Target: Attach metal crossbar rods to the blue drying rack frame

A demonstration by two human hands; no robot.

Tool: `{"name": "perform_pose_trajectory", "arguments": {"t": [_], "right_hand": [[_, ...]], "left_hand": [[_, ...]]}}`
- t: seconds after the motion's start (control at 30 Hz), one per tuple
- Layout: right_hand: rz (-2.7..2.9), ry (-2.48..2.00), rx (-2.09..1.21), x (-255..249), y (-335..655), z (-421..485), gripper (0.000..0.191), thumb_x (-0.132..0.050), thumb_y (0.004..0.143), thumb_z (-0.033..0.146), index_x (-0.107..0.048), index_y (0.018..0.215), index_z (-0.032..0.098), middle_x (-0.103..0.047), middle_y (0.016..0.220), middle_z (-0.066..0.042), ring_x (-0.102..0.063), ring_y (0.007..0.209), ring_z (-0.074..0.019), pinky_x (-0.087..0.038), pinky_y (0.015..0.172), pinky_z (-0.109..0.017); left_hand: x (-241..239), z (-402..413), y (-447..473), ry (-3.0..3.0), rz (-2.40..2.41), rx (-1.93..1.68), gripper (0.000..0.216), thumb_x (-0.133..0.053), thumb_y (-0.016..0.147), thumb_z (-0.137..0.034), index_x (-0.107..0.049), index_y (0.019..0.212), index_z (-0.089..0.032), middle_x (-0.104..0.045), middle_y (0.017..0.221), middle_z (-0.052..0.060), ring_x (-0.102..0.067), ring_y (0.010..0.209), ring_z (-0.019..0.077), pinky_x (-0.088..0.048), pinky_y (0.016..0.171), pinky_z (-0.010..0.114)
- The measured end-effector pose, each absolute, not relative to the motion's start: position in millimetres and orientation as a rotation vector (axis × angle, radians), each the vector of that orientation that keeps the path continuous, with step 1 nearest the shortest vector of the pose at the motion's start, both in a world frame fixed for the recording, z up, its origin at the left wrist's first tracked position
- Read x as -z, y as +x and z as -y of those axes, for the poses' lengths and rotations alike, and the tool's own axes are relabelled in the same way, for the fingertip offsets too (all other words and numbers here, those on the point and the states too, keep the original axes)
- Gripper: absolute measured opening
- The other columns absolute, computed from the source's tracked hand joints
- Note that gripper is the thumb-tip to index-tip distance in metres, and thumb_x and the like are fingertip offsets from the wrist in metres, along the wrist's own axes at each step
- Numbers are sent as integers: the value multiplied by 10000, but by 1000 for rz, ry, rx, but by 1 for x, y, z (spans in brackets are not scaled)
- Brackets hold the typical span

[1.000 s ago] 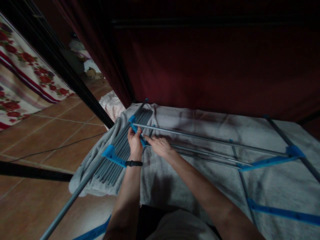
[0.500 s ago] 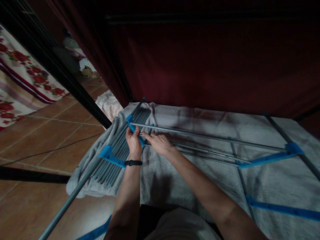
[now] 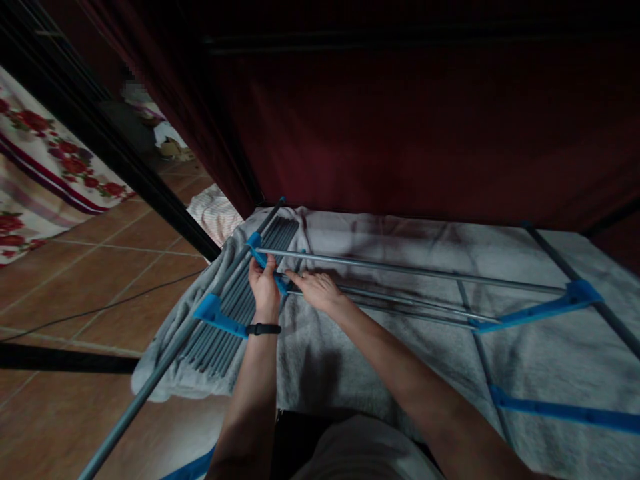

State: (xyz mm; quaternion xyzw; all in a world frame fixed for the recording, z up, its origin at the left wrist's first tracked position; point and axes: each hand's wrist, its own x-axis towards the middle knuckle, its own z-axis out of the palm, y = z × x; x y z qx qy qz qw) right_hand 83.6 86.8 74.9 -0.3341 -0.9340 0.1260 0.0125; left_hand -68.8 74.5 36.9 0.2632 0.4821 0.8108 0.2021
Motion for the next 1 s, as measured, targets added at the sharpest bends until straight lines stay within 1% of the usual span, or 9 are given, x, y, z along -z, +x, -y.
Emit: {"name": "perform_pose_trajectory", "arguments": {"t": [0.2,0.4,0.57,0.73,0.9,1.0], "right_hand": [[2908,-1058,-383,-63,82,-90,633,-302,1010,109,-334,1604,327,-673,1342,-126,-718,1081,-220,-548,921,-371],[2916,-1083,-363,-57,82,-90,635,-297,1016,111,-319,1605,349,-673,1319,-123,-713,1066,-198,-543,913,-346],[2942,-1083,-348,-48,80,-87,645,-307,1006,99,-323,1602,346,-657,1344,-136,-717,1063,-195,-539,899,-341],[2953,-1073,-384,-43,79,-88,636,-308,1003,104,-343,1594,336,-651,1361,-138,-721,1062,-204,-537,886,-348],[2903,-1071,-312,-43,82,-84,585,-301,1017,110,-394,1563,300,-652,1361,-140,-723,1025,-193,-532,855,-326],[2838,-1074,-254,-43,86,-77,564,-273,1026,102,-418,1552,247,-644,1373,-147,-693,1123,-207,-512,919,-329]], "left_hand": [[-37,-76,-69,726,-1335,-2263,464,-932,634,-483,-619,831,-203,-514,667,-74,-418,600,87,-359,601,234],[-35,-77,-71,736,-1348,-2263,495,-933,633,-518,-609,835,-202,-511,664,-72,-418,598,93,-350,593,245],[-32,-76,-73,773,-1384,-2240,466,-914,672,-516,-615,842,-203,-508,673,-65,-430,613,106,-354,606,255],[-31,-77,-71,792,-1389,-2241,466,-915,663,-532,-619,841,-218,-514,681,-64,-423,623,110,-361,621,255],[-33,-76,-70,797,-1364,-2218,468,-914,673,-512,-611,872,-217,-527,716,-52,-432,648,118,-362,651,271],[-35,-74,-70,813,-1361,-2201,452,-912,688,-489,-591,846,-212,-512,703,-50,-420,645,117,-350,656,278]]}}
